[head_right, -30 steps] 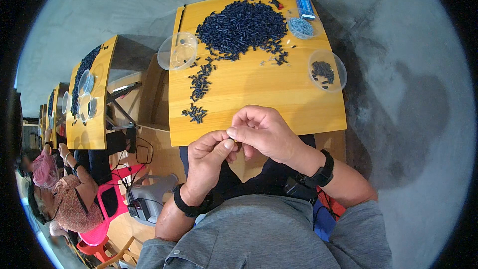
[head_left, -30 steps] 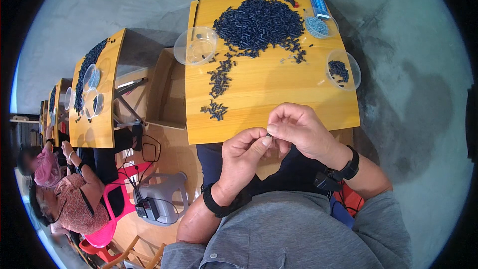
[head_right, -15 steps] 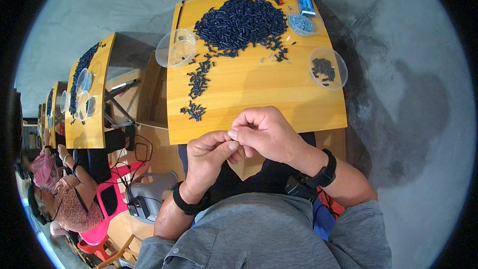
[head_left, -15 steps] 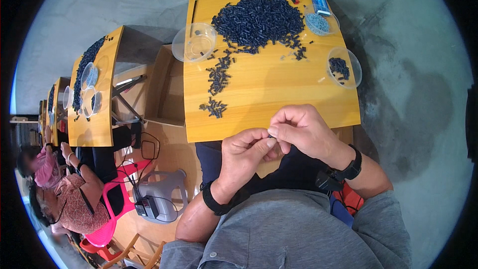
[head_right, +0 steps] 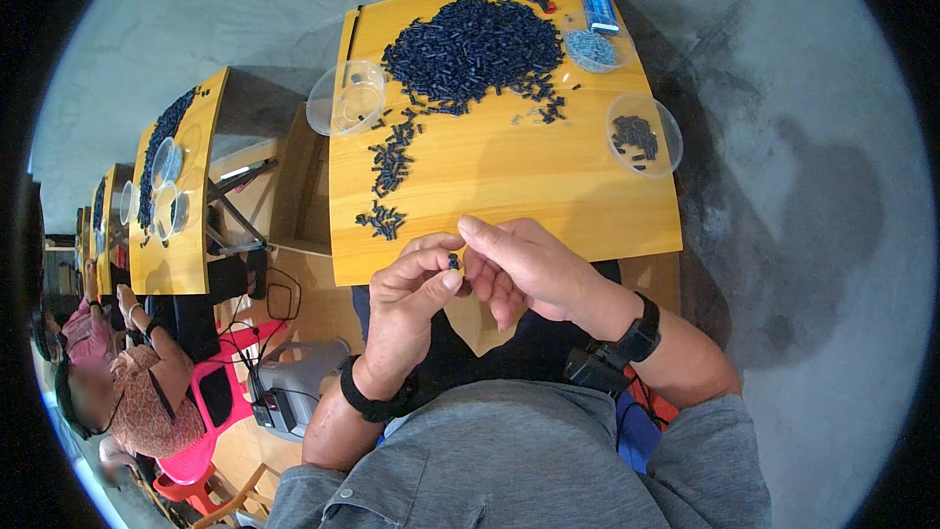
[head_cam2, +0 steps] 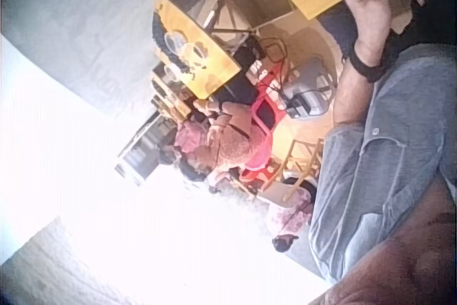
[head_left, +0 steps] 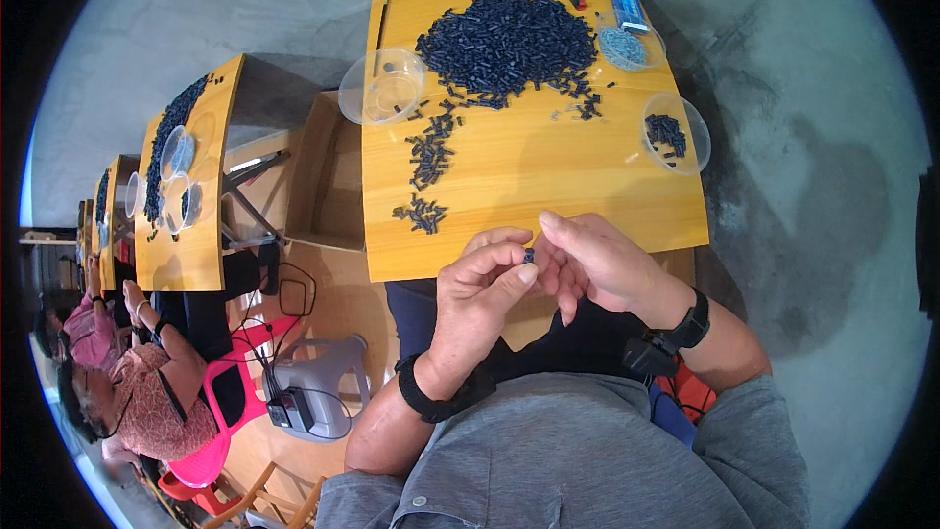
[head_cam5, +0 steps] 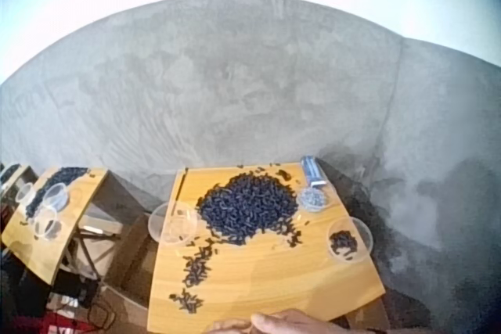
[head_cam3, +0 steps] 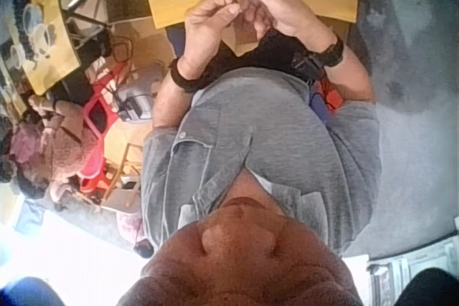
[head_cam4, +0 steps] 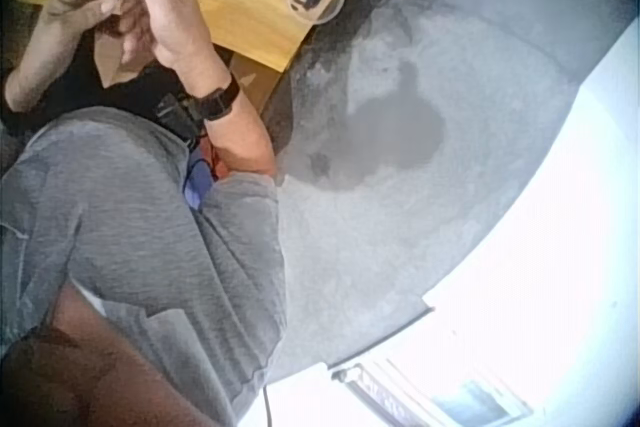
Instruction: The recorder is assembling small plastic components, specifically inserting small colorful pegs into blue plastic housings.
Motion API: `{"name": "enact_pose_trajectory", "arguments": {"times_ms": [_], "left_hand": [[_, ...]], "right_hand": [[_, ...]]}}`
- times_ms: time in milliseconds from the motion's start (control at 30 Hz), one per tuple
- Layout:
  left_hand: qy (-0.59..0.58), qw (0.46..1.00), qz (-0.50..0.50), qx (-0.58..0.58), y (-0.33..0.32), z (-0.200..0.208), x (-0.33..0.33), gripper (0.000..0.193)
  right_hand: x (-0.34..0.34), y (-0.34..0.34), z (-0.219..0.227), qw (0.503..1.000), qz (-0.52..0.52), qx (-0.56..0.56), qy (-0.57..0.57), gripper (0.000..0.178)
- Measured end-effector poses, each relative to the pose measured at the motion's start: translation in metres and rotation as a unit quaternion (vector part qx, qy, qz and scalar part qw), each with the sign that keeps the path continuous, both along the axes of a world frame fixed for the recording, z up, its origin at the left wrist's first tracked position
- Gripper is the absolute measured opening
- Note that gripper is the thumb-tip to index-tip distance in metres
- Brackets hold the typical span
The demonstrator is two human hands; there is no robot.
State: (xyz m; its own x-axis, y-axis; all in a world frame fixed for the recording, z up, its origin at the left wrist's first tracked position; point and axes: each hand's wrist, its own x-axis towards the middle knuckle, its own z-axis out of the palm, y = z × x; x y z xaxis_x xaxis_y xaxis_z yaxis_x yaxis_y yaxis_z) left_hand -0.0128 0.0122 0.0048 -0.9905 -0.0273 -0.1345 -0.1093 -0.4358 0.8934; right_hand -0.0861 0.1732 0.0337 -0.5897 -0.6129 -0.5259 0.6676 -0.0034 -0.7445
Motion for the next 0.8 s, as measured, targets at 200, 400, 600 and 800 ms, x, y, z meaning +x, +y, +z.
{"name": "enact_pose_trajectory", "arguments": {"times_ms": [200,400,600,800], "left_hand": [[0.018,1.000,-0.013,0.011,0.001,0.000,0.001,0.010],[-0.039,0.998,-0.039,0.014,-0.003,0.011,0.000,0.010],[0.031,0.991,-0.125,-0.029,-0.012,0.007,-0.004,0.012],[-0.020,0.993,-0.113,0.014,-0.007,0.014,0.000,0.014]], "right_hand": [[0.002,-0.004,-0.008,0.993,0.092,-0.037,-0.060,0.067],[0.003,-0.006,-0.004,0.979,0.148,-0.087,-0.106,0.063],[0.004,-0.003,-0.011,0.963,0.170,-0.137,-0.161,0.063],[0.009,-0.007,-0.001,0.946,0.191,-0.132,-0.226,0.059]]}}
